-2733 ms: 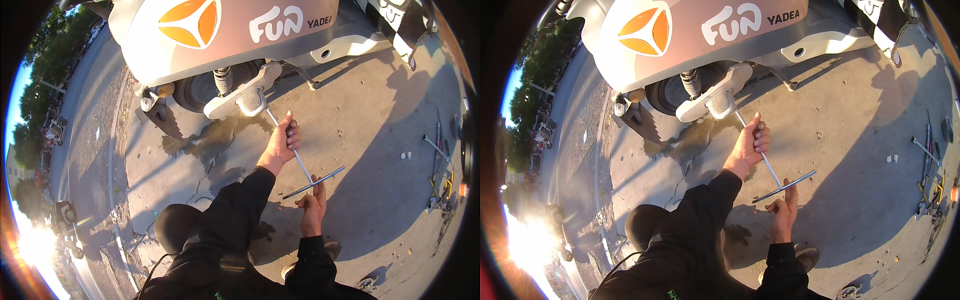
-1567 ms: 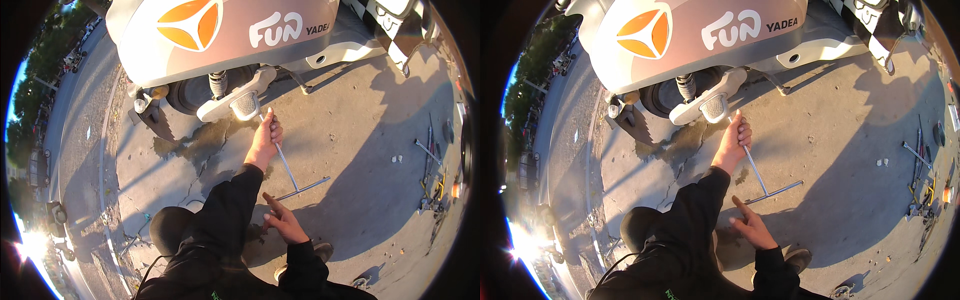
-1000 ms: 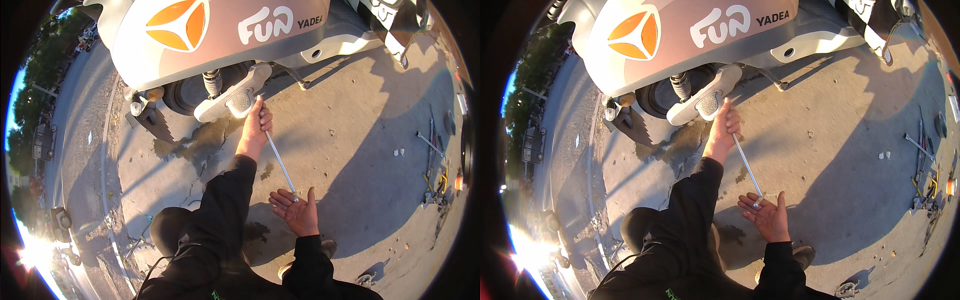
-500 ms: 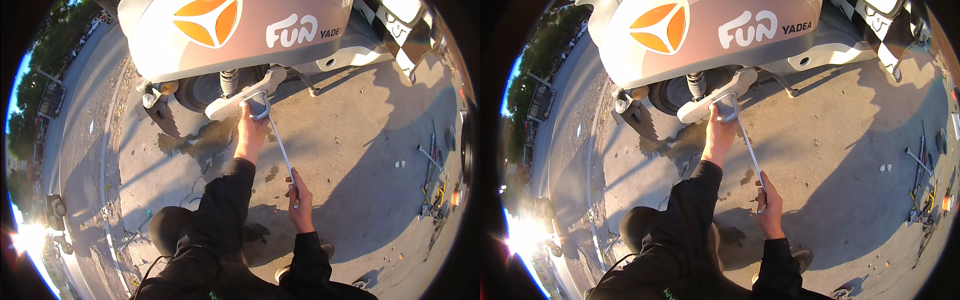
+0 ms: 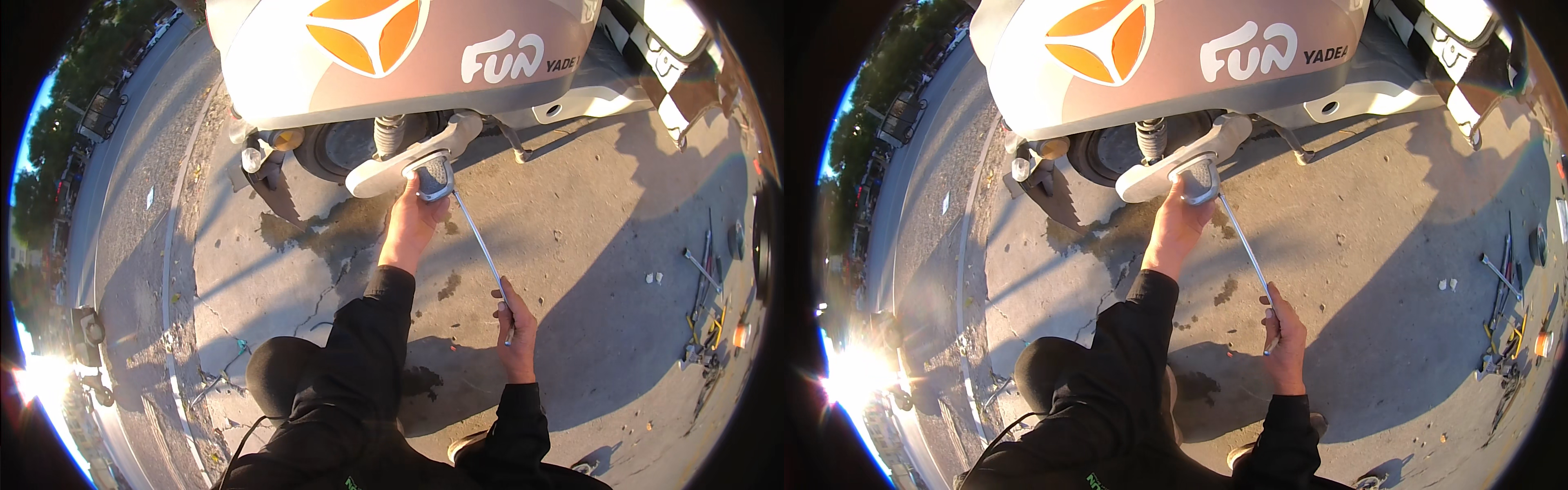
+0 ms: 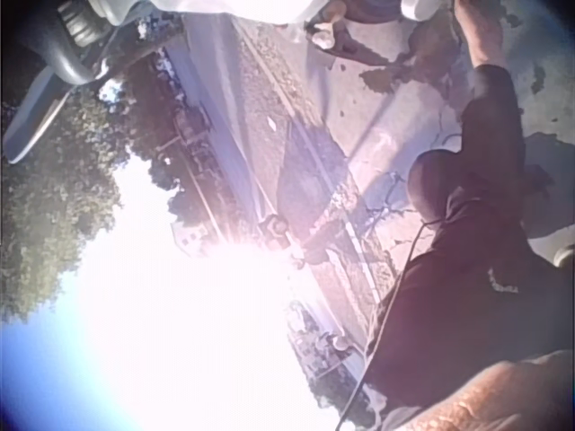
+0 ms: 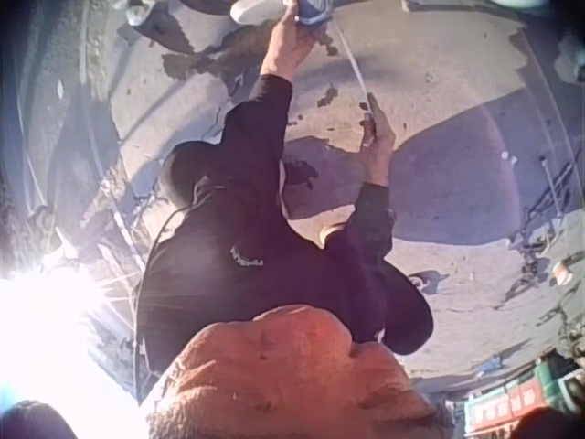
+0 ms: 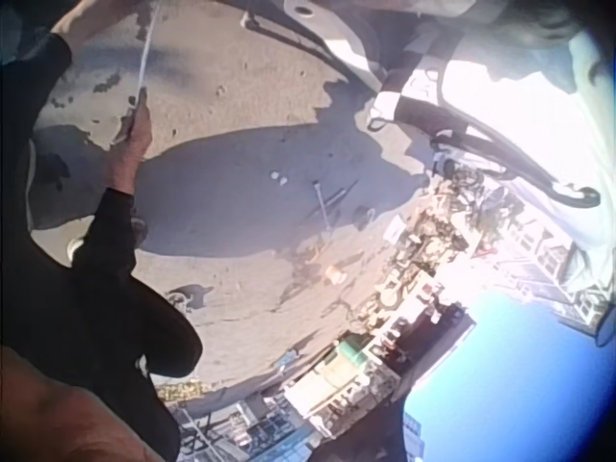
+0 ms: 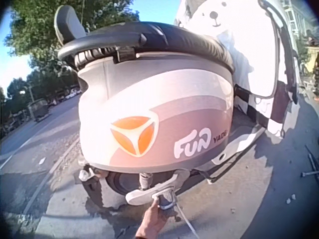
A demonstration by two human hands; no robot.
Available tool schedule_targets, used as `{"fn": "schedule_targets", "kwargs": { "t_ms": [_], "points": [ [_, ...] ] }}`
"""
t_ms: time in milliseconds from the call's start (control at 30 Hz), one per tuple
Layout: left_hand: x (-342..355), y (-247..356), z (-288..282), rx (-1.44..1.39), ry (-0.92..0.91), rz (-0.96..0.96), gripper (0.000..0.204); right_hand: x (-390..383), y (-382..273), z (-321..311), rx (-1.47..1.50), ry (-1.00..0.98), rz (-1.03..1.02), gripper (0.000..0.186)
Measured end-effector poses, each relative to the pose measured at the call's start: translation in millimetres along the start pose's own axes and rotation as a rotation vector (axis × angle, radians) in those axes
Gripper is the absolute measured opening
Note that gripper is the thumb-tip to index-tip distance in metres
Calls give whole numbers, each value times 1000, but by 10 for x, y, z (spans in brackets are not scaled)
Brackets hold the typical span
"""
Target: The person kneels beside a white scooter and uses a socket wrench and pliers to remove the rear brake assembly and related fasteners. They detach the brake caliper, disconnect a cable, and place the removed parts on the ground.
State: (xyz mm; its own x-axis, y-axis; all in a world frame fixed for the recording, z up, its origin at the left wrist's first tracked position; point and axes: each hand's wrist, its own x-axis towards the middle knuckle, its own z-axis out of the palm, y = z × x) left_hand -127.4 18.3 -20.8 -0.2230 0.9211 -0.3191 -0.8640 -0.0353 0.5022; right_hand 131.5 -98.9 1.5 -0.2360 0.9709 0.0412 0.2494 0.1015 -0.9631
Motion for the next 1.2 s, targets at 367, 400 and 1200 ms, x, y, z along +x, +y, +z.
{"fn": "schedule_targets", "kwargs": {
  "t_ms": [367,400,1200],
  "points": [
    [-72,-172,18,-110,-33,36,42,4,-128,-86,118,-54,88,43],
    [-73,-151,11,-85,13,38,42,-10,-121,-49,152,-67,106,43],
    [134,401,114,211,355,-189,31,-127,254,155,803,-155,410,40]
  ]
}}
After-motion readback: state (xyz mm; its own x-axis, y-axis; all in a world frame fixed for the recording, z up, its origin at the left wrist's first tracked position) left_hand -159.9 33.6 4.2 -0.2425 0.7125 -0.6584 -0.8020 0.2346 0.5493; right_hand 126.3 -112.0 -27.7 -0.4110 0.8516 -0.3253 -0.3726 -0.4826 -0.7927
